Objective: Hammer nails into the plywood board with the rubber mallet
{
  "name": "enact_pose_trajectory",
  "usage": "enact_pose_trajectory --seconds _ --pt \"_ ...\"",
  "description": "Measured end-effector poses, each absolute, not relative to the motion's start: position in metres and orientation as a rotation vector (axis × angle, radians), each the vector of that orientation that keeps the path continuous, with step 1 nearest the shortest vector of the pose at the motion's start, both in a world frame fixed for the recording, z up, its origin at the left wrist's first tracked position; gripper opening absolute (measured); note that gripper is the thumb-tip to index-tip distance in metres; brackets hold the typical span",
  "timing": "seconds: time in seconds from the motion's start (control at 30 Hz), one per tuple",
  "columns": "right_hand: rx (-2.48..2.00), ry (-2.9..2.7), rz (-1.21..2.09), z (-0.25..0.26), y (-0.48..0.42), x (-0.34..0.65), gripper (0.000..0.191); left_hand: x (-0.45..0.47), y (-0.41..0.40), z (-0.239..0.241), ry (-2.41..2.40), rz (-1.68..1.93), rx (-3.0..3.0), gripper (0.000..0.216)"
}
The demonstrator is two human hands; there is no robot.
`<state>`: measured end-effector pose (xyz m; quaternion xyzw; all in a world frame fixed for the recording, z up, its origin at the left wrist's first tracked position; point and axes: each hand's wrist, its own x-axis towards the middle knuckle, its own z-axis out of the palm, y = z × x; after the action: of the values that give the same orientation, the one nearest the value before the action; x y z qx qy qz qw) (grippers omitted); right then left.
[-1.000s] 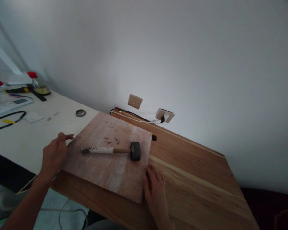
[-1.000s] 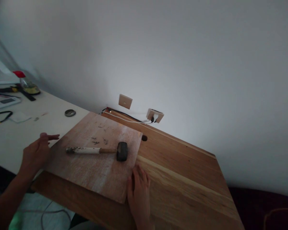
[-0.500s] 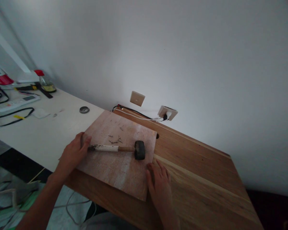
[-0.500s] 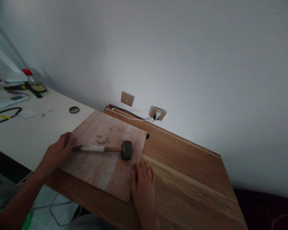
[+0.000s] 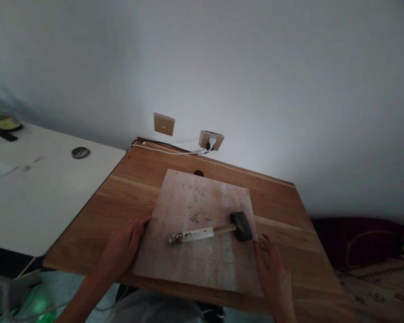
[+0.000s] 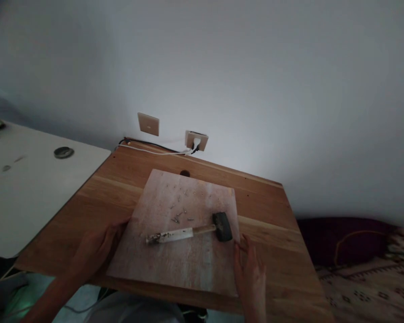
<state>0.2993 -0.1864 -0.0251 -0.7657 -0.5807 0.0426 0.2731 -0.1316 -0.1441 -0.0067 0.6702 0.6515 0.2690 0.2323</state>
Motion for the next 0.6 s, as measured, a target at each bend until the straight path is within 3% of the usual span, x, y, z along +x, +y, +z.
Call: enact_pose_trajectory --seconds 0.2,0.43,0.6 --pt "-2.021 -1.36 -0.001 -0.018 -0.214 0.282 0.065 -0.108 -0.141 -0.024 1.799 0.764 2.038 0.049" --pt "-1.88 -1.614 0.665 0.004 -0.194 0.221 0.062 -0.091 -0.138 -0.017 1.793 0.77 2.128 0.04" --pt "-1.93 -1.716 0.754 0.01 -0.172 0.212 0.06 -0.08 -0.146 -0.017 1.752 0.787 2.154 0.038"
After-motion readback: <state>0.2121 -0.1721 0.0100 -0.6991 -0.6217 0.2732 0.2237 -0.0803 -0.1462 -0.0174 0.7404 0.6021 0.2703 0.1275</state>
